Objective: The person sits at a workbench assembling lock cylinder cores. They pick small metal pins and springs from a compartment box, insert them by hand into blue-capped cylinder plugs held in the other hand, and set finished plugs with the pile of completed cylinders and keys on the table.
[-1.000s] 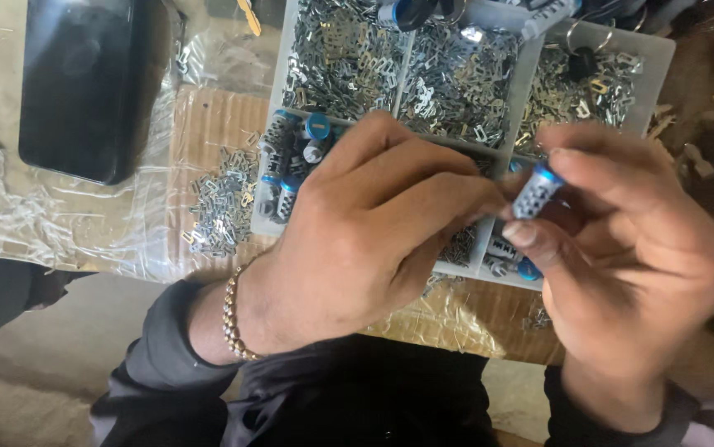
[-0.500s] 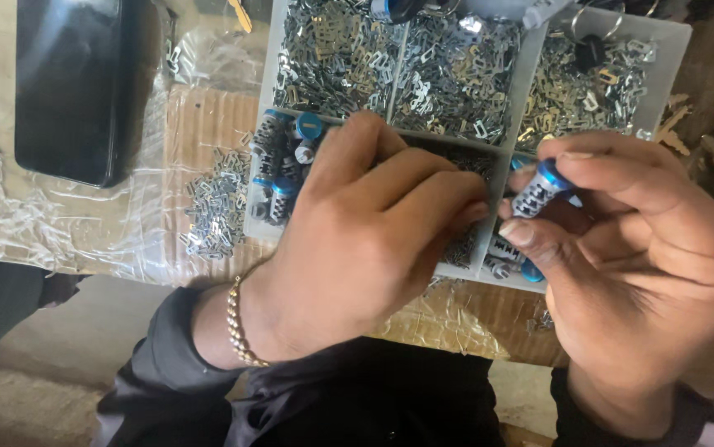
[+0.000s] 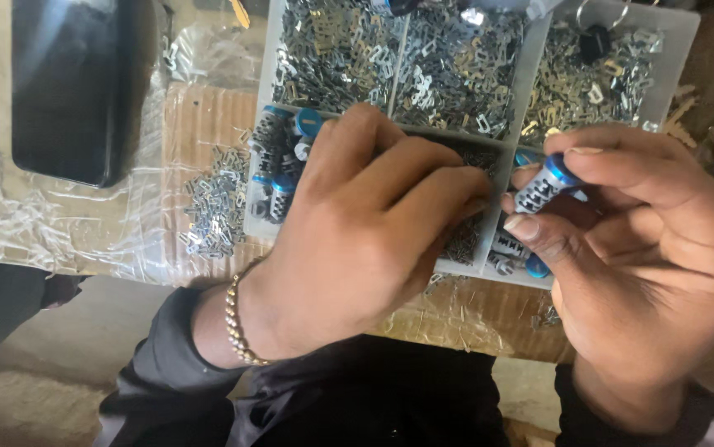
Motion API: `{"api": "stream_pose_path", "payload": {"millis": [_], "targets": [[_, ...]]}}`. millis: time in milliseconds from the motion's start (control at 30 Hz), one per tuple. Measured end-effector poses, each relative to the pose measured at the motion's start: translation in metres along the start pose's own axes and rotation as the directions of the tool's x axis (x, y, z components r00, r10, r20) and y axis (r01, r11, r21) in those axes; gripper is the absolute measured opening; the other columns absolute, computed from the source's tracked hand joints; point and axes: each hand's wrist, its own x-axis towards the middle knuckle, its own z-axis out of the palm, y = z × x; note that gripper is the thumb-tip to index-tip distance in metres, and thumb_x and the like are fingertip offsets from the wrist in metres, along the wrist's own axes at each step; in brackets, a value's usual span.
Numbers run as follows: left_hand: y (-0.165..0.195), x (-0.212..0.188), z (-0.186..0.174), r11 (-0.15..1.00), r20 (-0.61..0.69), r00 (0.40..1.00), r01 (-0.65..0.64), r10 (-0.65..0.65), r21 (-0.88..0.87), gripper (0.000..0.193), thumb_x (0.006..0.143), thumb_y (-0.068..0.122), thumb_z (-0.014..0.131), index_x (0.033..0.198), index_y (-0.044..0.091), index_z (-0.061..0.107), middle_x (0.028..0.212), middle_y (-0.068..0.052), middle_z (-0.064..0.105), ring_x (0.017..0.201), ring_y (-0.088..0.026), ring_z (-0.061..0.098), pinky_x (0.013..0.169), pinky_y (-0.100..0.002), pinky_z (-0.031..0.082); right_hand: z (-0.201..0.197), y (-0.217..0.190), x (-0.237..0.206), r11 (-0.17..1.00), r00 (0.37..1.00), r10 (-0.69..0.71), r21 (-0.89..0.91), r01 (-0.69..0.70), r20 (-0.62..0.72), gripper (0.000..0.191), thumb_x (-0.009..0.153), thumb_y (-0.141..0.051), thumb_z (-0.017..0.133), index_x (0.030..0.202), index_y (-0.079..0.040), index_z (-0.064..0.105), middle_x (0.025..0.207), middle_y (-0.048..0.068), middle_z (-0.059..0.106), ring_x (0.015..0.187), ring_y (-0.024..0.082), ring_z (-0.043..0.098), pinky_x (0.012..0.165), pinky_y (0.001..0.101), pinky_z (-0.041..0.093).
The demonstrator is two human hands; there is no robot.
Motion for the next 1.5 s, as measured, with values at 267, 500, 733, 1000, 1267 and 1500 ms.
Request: {"api": "stream_pose_path", "payload": {"millis": [267, 500, 733, 1000, 1267, 1500], "targets": [[0.003, -0.004, -0.002, 0.976, -0.040, 0.996, 0.076, -0.086, -0.203, 0.024, 0.092, 0.002, 0.080, 0.113, 0.007, 0.071, 0.109, -0.004, 0.068, 0.097, -0.025, 0.059, 0.083, -0.031, 0.049, 0.001, -0.003, 0.000, 1.000, 1.000, 0.022, -0.003, -0.022, -0.002, 0.036, 0.090, 0.014, 0.072, 0.121, 0.006, 0.057, 0.131, 0.020, 0.061, 0.105, 0.021, 0.072, 0.092, 0.0277, 0.067], [0.005, 0.009, 0.006, 0.987, 0.096, 0.994, 0.040, -0.055, 0.158, 0.018, 0.084, 0.012, 0.086, 0.094, 0.006, 0.072, 0.094, -0.008, 0.068, 0.095, -0.032, 0.059, 0.087, -0.042, 0.050, 0.003, 0.002, -0.004, 0.999, 0.999, 0.017, 0.037, -0.016, -0.027, 0.043, 0.090, 0.018, 0.074, 0.125, 0.003, 0.055, 0.128, 0.018, 0.059, 0.107, 0.020, 0.071, 0.097, 0.0274, 0.065], [0.002, -0.006, -0.002, 0.973, -0.044, 0.997, 0.053, -0.064, -0.224, 0.023, 0.094, 0.000, 0.084, 0.111, 0.009, 0.070, 0.106, -0.001, 0.073, 0.097, -0.016, 0.067, 0.087, -0.029, 0.050, -0.001, 0.005, 0.004, 0.999, 1.000, -0.022, 0.043, 0.021, 0.011, 0.039, 0.087, 0.016, 0.073, 0.119, 0.004, 0.055, 0.127, 0.020, 0.061, 0.104, 0.020, 0.073, 0.093, 0.0277, 0.067], [0.008, -0.008, -0.001, 0.876, -0.071, 0.976, 0.154, -0.208, -0.457, 0.019, 0.100, 0.004, 0.083, 0.113, 0.009, 0.070, 0.102, 0.000, 0.075, 0.088, -0.010, 0.073, 0.084, -0.023, 0.057, -0.006, 0.005, 0.004, 0.997, 0.994, -0.053, -0.057, 0.059, 0.098, 0.032, 0.086, 0.014, 0.071, 0.113, 0.006, 0.057, 0.123, 0.021, 0.059, 0.104, 0.024, 0.074, 0.084, 0.0255, 0.068], [0.012, -0.010, -0.001, 0.804, -0.019, 0.960, 0.224, -0.280, -0.551, 0.015, 0.104, 0.000, 0.077, 0.112, 0.006, 0.067, 0.106, -0.004, 0.073, 0.093, -0.010, 0.077, 0.081, -0.018, 0.064, -0.003, 0.001, 0.005, 0.995, 0.991, -0.058, -0.072, 0.067, 0.117, 0.027, 0.088, 0.014, 0.069, 0.111, 0.007, 0.057, 0.122, 0.022, 0.059, 0.104, 0.025, 0.074, 0.082, 0.0272, 0.069], [0.010, -0.013, 0.003, 0.909, -0.092, 0.981, 0.123, -0.174, -0.399, 0.019, 0.100, -0.004, 0.078, 0.110, 0.003, 0.063, 0.102, -0.006, 0.073, 0.092, -0.013, 0.077, 0.080, -0.021, 0.063, -0.002, 0.002, 0.001, 0.997, 0.995, -0.033, -0.065, 0.040, 0.091, 0.027, 0.088, 0.014, 0.069, 0.112, 0.008, 0.059, 0.124, 0.023, 0.060, 0.101, 0.024, 0.073, 0.082, 0.0275, 0.069]]}}
